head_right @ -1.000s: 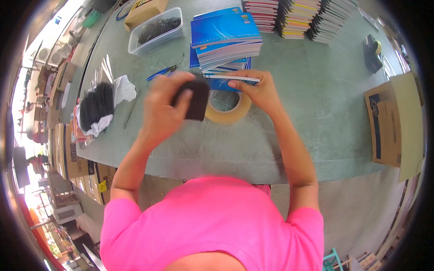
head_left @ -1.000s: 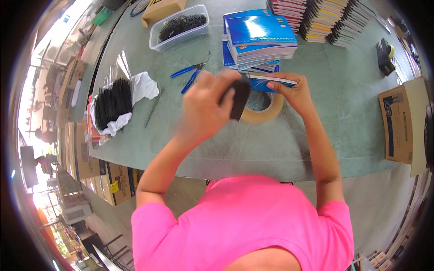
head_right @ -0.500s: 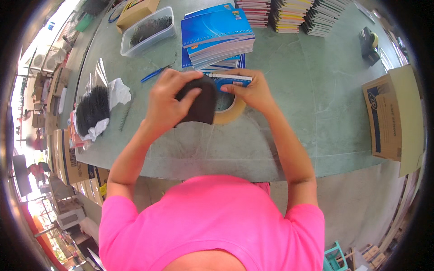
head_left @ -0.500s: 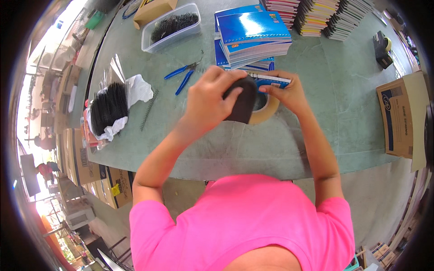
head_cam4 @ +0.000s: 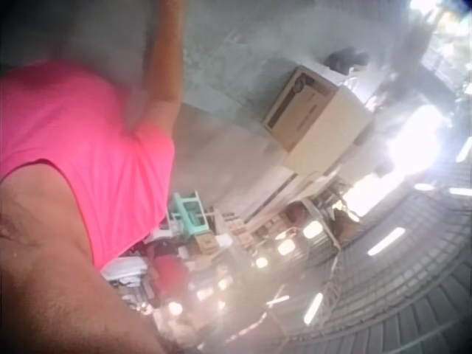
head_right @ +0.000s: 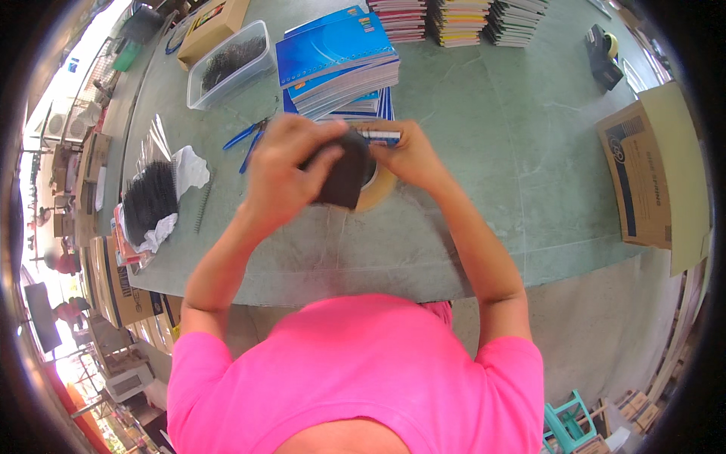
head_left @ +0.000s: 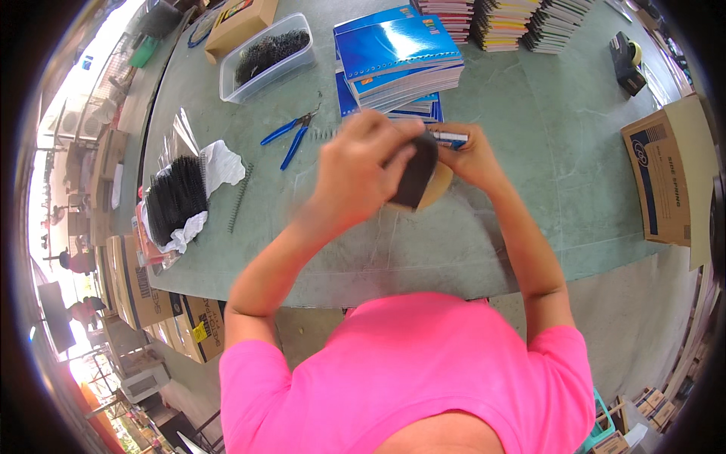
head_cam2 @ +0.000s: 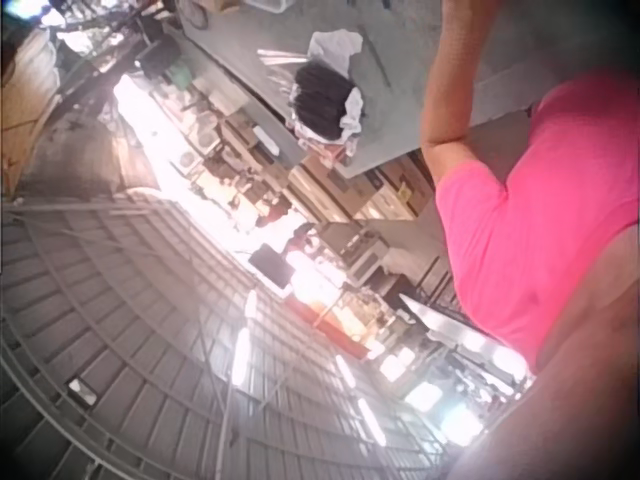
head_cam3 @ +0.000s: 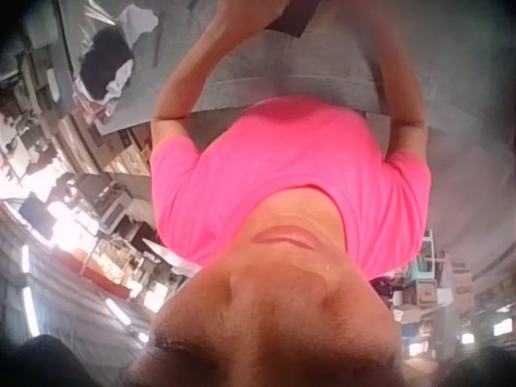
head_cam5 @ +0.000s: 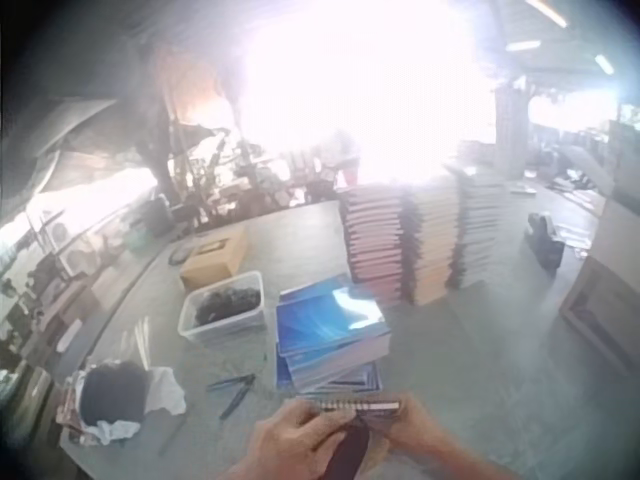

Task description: The person uses pliers to cut and bend the wire spirals on notebooks, stacks the notebooks on a table, and then places the stacks into a cardboard box.

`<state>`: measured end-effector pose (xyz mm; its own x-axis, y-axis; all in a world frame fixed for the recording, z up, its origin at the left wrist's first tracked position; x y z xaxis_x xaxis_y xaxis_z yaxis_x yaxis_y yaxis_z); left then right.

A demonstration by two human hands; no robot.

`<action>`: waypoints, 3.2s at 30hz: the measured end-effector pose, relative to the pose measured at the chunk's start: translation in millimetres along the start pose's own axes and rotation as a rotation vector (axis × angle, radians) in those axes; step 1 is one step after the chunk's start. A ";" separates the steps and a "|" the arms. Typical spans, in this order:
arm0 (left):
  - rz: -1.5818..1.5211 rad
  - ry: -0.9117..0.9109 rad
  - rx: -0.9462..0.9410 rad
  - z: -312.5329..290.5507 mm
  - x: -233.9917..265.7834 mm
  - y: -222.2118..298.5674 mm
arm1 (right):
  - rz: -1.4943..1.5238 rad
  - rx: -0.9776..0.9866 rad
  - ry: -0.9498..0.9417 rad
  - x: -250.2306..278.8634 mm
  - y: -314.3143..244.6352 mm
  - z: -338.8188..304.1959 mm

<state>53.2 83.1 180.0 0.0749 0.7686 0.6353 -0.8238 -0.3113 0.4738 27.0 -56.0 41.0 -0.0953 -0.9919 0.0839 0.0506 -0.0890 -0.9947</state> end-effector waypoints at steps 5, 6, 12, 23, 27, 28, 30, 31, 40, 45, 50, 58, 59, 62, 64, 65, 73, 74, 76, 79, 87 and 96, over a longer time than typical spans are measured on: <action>-0.006 -0.119 0.035 -12.1 -19.2 3.8 | 0.032 0.170 0.044 -12.7 -13.1 1.1; 0.009 -0.322 0.046 -23.1 -42.8 6.4 | 0.038 0.127 0.026 -13.4 -8.9 2.2; -0.096 -0.415 0.110 -33.2 -38.1 -8.3 | 0.065 0.042 -0.036 -18.2 -5.2 4.4; 0.293 -0.022 0.094 -72.4 34.4 -60.1 | 0.283 0.122 0.047 -11.3 -24.3 0.7; 0.125 -0.143 -0.182 -23.0 -16.2 9.1 | 0.113 -0.041 0.073 -5.8 0.1 -7.8; 0.094 -0.166 -0.207 -15.4 -31.1 19.5 | 0.103 -0.024 0.080 -2.5 3.7 -9.9; 0.027 -0.249 -0.201 -11.2 -55.9 17.5 | 0.086 0.004 0.102 2.9 10.3 -13.3; -0.009 -0.293 -0.199 -11.0 -65.3 16.7 | 0.074 -0.006 0.109 4.3 10.7 -15.3; -0.099 -0.362 -0.362 -8.7 -87.7 39.3 | -0.084 0.069 0.194 12.5 11.7 -22.8; -0.099 -0.307 -0.174 -6.0 -83.3 26.7 | -0.174 0.075 0.251 9.5 11.1 -27.7; -0.258 -0.319 -0.197 0.5 -65.5 46.9 | -0.124 0.311 0.297 14.2 -23.3 -41.9; -1.519 -0.621 -0.446 -42.0 85.4 158.7 | -0.544 -0.012 0.896 144.6 -11.6 -131.2; -1.542 -0.627 -0.475 -49.6 95.9 161.5 | -0.700 0.010 0.802 145.2 -7.3 -122.5; -1.552 -0.658 -0.558 -63.8 118.8 161.0 | -1.066 0.013 0.600 142.2 25.6 -112.8; -1.557 -0.671 -0.606 -72.6 131.4 161.2 | -1.194 -0.003 0.529 137.6 36.0 -104.6; -1.562 -0.676 -0.644 -76.2 136.6 161.2 | -1.143 -0.041 0.529 149.0 41.2 -103.6; -1.638 -0.699 -1.120 -127.9 217.4 147.4 | -1.063 -0.002 0.679 183.7 21.0 -85.1; -1.694 -0.754 -1.191 -146.2 220.9 140.0 | -0.950 0.065 0.736 180.0 3.4 -78.9; -1.756 -0.843 -0.953 -149.8 192.3 124.2 | -0.938 0.438 0.759 125.5 -64.3 -53.5; -1.703 -0.560 -0.350 -60.5 112.4 80.2 | -0.983 0.842 0.623 48.9 -123.4 -24.3; -0.011 -0.195 0.741 -140.9 91.9 -173.4 | -1.129 0.756 0.218 -24.7 -130.1 28.3; 0.645 -0.178 0.673 -185.0 97.2 -266.1 | -0.955 0.683 0.149 -43.3 -161.6 -11.3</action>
<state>175.8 344.0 2.8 -0.1514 0.2570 0.9545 -0.2439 -0.9455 0.2159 11.7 2.3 197.4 -0.4956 -0.4809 0.7232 0.4125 -0.8631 -0.2913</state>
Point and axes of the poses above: each hand's wrist, its own z-axis towards the middle knuckle, its own x-axis out of the back of the hand, y = z × x, the point moved 10 cm from there along z, towards the middle knuckle
